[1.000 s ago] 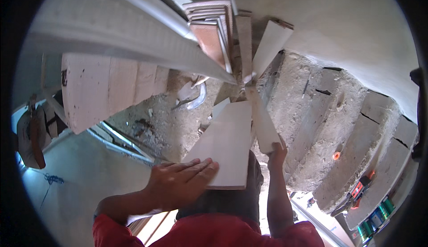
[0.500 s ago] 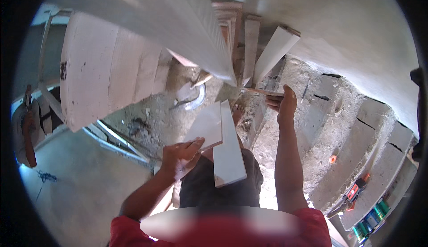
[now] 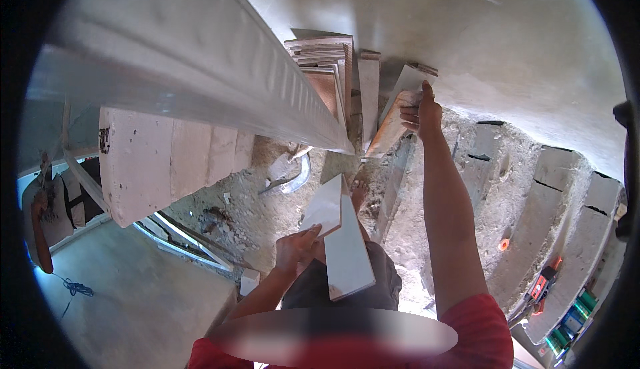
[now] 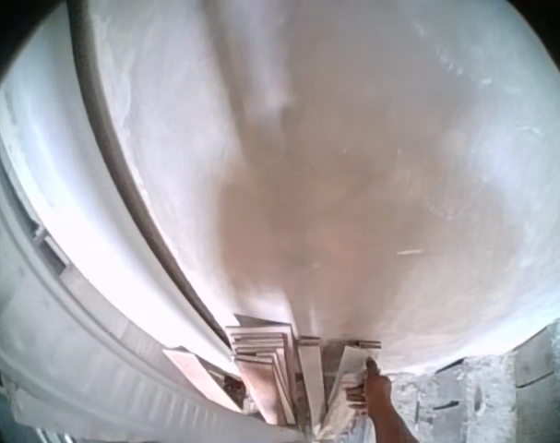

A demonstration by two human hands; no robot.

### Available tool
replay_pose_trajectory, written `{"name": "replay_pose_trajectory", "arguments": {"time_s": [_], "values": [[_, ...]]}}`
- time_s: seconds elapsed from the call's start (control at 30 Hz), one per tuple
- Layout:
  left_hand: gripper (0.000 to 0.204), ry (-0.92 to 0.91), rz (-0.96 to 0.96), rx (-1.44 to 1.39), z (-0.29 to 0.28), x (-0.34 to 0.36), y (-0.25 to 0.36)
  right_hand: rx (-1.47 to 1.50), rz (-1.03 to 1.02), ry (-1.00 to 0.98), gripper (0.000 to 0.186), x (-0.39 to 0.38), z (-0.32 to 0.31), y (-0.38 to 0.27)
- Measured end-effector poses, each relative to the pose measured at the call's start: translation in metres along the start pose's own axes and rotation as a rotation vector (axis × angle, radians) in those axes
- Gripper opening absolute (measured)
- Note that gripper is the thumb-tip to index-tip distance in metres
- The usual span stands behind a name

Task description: The person measures a white ceramic tile with a tape measure, then uses a manual tile cutter to score and snap it. The person stacks the cut pieces with other tiles on the stairs.

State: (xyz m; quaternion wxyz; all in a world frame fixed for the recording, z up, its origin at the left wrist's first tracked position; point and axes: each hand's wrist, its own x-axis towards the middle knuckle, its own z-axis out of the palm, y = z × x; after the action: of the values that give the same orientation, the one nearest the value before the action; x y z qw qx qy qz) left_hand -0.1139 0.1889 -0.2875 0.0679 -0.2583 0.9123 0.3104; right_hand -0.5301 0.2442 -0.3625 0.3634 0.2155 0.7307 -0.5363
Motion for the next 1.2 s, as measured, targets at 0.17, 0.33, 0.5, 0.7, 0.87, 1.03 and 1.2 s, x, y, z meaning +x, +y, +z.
{"name": "replay_pose_trajectory", "arguments": {"time_s": [0.17,0.33,0.5,0.7,0.87,1.03,1.2], "values": [[0.037,-0.032,0.01,-0.067,0.012,-0.002,0.003,-0.033,-0.027,0.052,0.085,0.014,-0.001,-0.002],[0.038,-0.145,-0.027,-0.029,0.026,-0.018,0.031,-0.042,-0.105,0.136,0.084,0.012,0.0,-0.001],[0.054,-0.198,-0.054,-0.037,0.049,-0.043,0.052,-0.07,-0.162,0.122,0.078,0.007,-0.007,0.015],[0.06,-0.218,-0.012,-0.092,0.066,-0.069,0.058,-0.691,-0.2,0.09,0.078,-0.048,-0.031,0.133],[0.055,-0.276,-0.102,-0.127,0.063,-0.079,0.063,-0.998,0.001,-0.191,0.075,-0.17,-0.049,0.234],[0.047,-0.345,-0.168,-0.251,0.076,-0.098,0.047,-1.17,0.124,-0.458,0.057,-0.217,-0.064,0.273],[0.066,0.081,-0.568,-0.395,0.158,-0.132,0.0,-1.119,-0.109,-0.659,0.052,-0.178,-0.073,0.338]]}}
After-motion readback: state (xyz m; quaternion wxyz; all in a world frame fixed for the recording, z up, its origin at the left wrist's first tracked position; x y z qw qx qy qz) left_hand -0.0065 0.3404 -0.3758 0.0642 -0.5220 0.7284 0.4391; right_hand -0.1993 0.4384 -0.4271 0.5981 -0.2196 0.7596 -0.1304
